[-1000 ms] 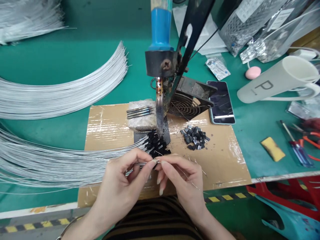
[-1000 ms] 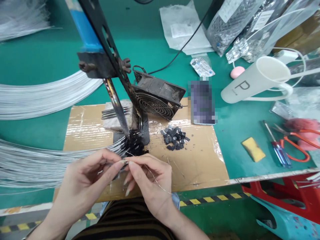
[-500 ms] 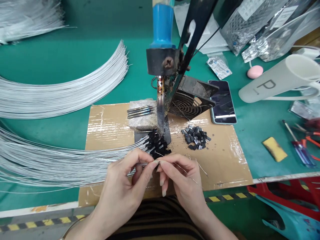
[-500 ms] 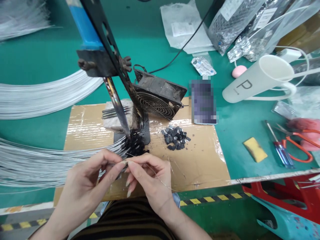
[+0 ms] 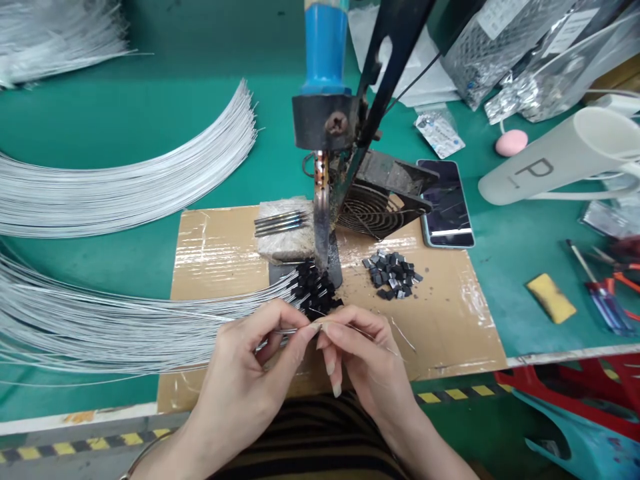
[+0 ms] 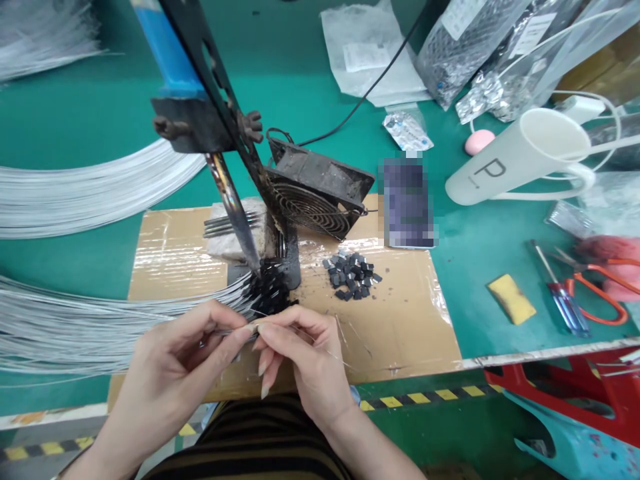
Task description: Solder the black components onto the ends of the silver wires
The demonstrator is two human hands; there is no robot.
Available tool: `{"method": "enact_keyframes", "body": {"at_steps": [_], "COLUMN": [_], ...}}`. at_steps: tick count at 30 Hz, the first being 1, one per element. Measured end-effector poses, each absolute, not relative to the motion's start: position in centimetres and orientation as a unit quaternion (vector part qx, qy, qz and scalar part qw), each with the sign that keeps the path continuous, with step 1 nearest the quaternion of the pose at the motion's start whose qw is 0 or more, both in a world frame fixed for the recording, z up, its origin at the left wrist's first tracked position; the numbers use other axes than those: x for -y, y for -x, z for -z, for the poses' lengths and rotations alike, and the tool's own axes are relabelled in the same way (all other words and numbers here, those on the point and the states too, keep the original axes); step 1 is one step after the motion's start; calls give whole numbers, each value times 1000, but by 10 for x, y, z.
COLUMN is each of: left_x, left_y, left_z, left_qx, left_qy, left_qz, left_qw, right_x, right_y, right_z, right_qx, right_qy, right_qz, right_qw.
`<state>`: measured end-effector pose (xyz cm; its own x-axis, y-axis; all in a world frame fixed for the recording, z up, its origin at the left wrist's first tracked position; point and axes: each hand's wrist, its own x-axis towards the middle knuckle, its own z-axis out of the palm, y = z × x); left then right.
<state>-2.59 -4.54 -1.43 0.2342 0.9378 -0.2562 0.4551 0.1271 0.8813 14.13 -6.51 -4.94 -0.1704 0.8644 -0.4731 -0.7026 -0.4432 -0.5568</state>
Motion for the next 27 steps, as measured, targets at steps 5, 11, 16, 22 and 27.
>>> {"method": "enact_keyframes", "body": {"at_steps": [5, 11, 16, 22, 27], "left_x": [45, 48, 50, 50, 47], "left_y": [23, 21, 18, 16, 16], "left_z": [14, 17, 17, 18, 17], "left_qx": [-571, -584, -580, -579, -572], "left_qy": [-610, -611, -633, -648, -651], "left_qz": [-250, -266, -280, -286, -292], "left_qw": [488, 463, 430, 405, 404], "right_x": [67, 66, 65, 66, 66], "right_y": [-140, -138, -136, -136, -136], "right_z": [48, 49, 49, 49, 49], "right_qx": [100, 101, 102, 98, 104], "right_qy": [382, 379, 381, 384, 391], "right_qz": [-759, -748, -742, -741, -739], "right_qw": [517, 535, 542, 542, 539]}}
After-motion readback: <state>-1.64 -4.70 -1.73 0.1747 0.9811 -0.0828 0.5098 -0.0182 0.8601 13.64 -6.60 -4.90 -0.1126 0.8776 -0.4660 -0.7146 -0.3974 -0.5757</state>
